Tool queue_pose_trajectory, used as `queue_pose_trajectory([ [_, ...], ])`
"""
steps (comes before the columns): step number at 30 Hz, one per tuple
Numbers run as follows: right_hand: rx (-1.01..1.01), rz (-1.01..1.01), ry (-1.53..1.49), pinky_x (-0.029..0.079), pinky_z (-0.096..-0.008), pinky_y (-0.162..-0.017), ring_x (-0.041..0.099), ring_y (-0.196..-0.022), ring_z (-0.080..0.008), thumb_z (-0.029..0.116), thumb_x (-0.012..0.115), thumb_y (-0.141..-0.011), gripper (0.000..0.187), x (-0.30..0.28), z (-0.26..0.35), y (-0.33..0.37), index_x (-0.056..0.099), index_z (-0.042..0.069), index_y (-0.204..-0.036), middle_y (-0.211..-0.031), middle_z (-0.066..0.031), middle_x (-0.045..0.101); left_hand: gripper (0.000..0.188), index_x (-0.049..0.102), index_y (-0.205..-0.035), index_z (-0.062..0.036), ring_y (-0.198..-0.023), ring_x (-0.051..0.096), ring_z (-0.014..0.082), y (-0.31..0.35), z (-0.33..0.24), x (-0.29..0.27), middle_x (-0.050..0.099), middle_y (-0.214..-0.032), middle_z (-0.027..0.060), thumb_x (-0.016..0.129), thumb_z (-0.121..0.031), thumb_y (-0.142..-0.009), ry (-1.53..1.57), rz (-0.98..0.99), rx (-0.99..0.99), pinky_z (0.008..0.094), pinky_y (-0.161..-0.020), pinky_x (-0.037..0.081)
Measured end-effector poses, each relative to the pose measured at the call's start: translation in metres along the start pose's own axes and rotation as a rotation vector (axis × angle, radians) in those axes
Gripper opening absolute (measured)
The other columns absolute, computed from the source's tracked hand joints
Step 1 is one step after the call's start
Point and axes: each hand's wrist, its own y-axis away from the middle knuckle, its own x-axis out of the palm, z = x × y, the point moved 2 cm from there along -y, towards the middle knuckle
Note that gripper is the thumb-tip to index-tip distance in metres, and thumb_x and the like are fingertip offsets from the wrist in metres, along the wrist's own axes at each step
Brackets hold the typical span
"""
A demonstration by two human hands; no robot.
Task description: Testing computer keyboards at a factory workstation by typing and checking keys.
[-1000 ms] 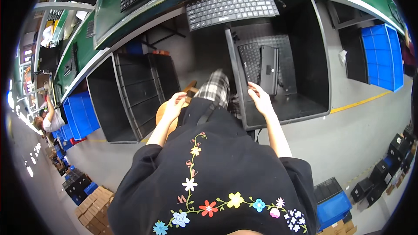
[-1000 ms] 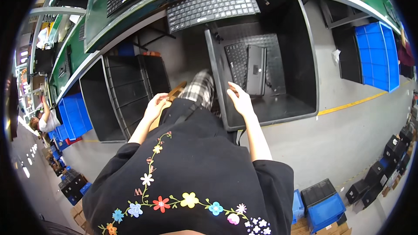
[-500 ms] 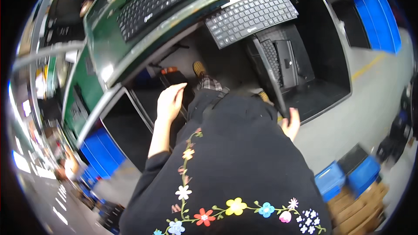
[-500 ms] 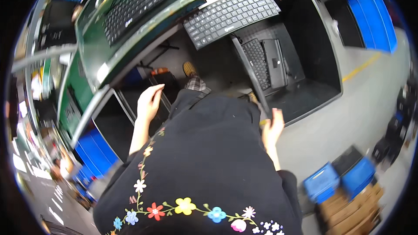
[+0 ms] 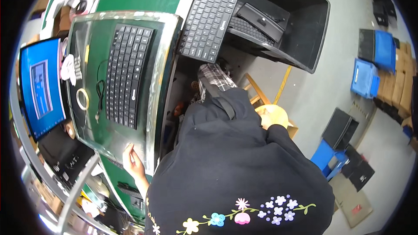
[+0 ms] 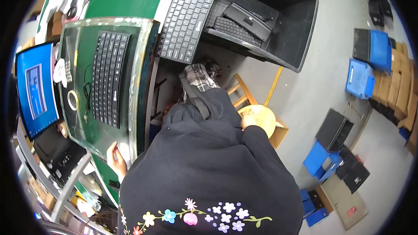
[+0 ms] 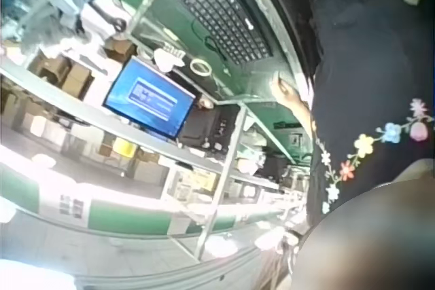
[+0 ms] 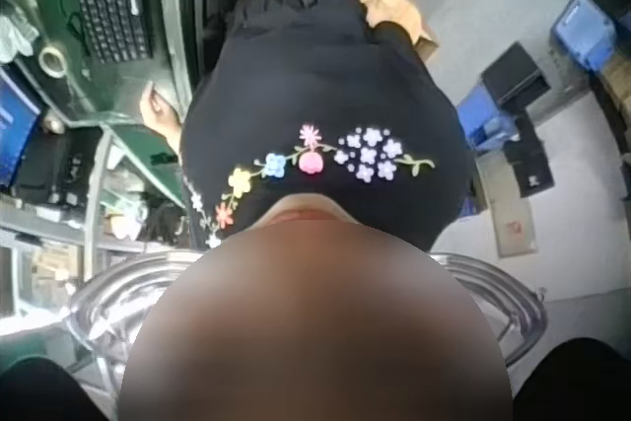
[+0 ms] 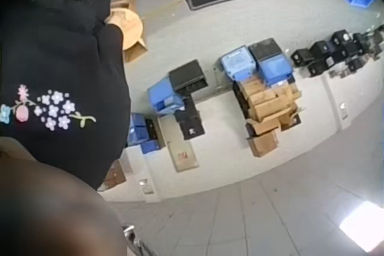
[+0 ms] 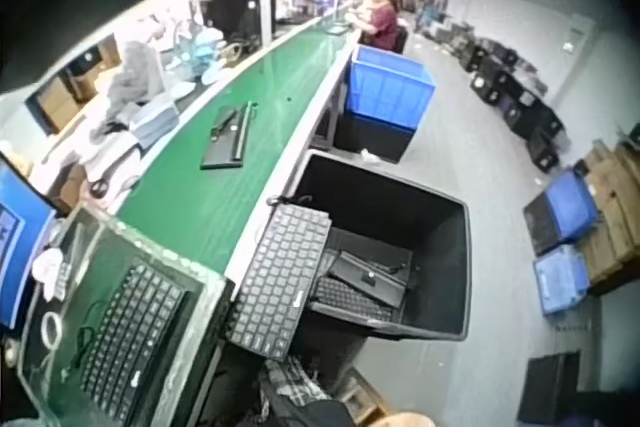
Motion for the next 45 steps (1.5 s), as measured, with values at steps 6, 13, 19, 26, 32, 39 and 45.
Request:
queue_pose_trajectory([
  [6,-0.031,-0.348,0.127,0.017,-0.0637,-0.107,0.021,-0.140,-0.0304,0.025,0.042,-0.092,0.033,-0.009,0.028,-0.006,0.057,0.023,-0.122,-0.149,-0.0066,0.030,0.021,0.064,-0.099,0.0010,-0.089,0.064,0.0248,-0.037,0.026,-0.006,0.065,-0.097,0.0137,0.052,0.011,-0.085,0.010,-0.041,0.049,0.0313,-0.079,0.051],
  [13,-0.003,0.144,0.358,0.032,-0.0555,-0.094,0.056,-0.112,-0.0174,0.019,0.064,-0.082,0.034,-0.019,0.044,-0.055,0.061,0.013,-0.116,-0.113,-0.0016,0.064,0.021,0.064,-0.100,0.0018,-0.090,0.063,0.0237,-0.042,0.068,-0.014,0.065,-0.098,0.0135,0.051,0.010,-0.086,0.026,-0.017,-0.063,0.0305,-0.076,0.052],
  [19,-0.200,0.025,0.325,0.033,-0.0502,-0.095,0.052,-0.116,-0.0169,0.031,0.059,-0.085,0.031,-0.019,0.096,-0.053,0.062,0.013,-0.110,-0.119,-0.0009,0.060,0.020,0.064,-0.099,0.0029,-0.090,0.063,0.0250,0.012,0.136,-0.043,0.065,-0.098,0.0137,0.051,0.008,-0.085,0.009,-0.134,-0.160,0.0319,-0.078,0.051],
  [26,-0.238,-0.010,0.289,0.036,-0.0484,-0.091,0.054,-0.110,-0.0197,0.031,0.057,-0.087,0.030,-0.103,0.133,-0.067,0.063,0.010,-0.108,-0.113,-0.0047,0.061,0.017,0.064,-0.097,0.0038,-0.088,0.063,0.0264,0.029,0.156,-0.076,0.065,-0.099,0.0150,0.051,0.007,-0.086,-0.007,-0.223,-0.234,0.0324,-0.077,0.051],
  [32,-0.309,-0.101,0.317,0.039,-0.0468,-0.087,0.056,-0.105,-0.0221,0.031,0.056,-0.088,0.030,-0.187,0.166,-0.085,0.063,0.008,-0.106,-0.108,-0.0080,0.061,0.017,0.063,-0.102,0.0035,-0.087,0.062,0.0197,0.051,0.110,-0.052,0.064,-0.101,0.0140,0.051,0.004,-0.089,0.215,-0.490,-0.524,0.0302,-0.072,0.054],
  [39,-0.501,-0.254,0.361,0.042,-0.0449,-0.083,0.058,-0.098,-0.0249,0.031,0.055,-0.089,0.031,-0.237,0.182,-0.160,0.063,0.005,-0.104,-0.102,-0.0118,0.062,0.060,0.043,-0.137,-0.0163,-0.138,0.021,0.0374,0.017,0.019,0.058,0.031,-0.148,0.0107,0.058,-0.041,-0.084,-0.222,-0.142,-0.660,0.0591,-0.110,0.006],
  [45,-0.780,-0.339,0.394,0.044,-0.0433,-0.079,0.060,-0.093,-0.0272,0.031,0.053,-0.090,0.033,-0.253,0.201,-0.198,0.063,0.002,-0.103,-0.096,-0.0151,0.063,0.045,0.051,-0.128,-0.0159,-0.133,0.034,0.0332,0.013,-0.009,0.069,0.040,-0.143,0.0095,0.058,-0.035,-0.088,-0.202,-0.423,-0.755,0.0517,-0.108,0.023],
])
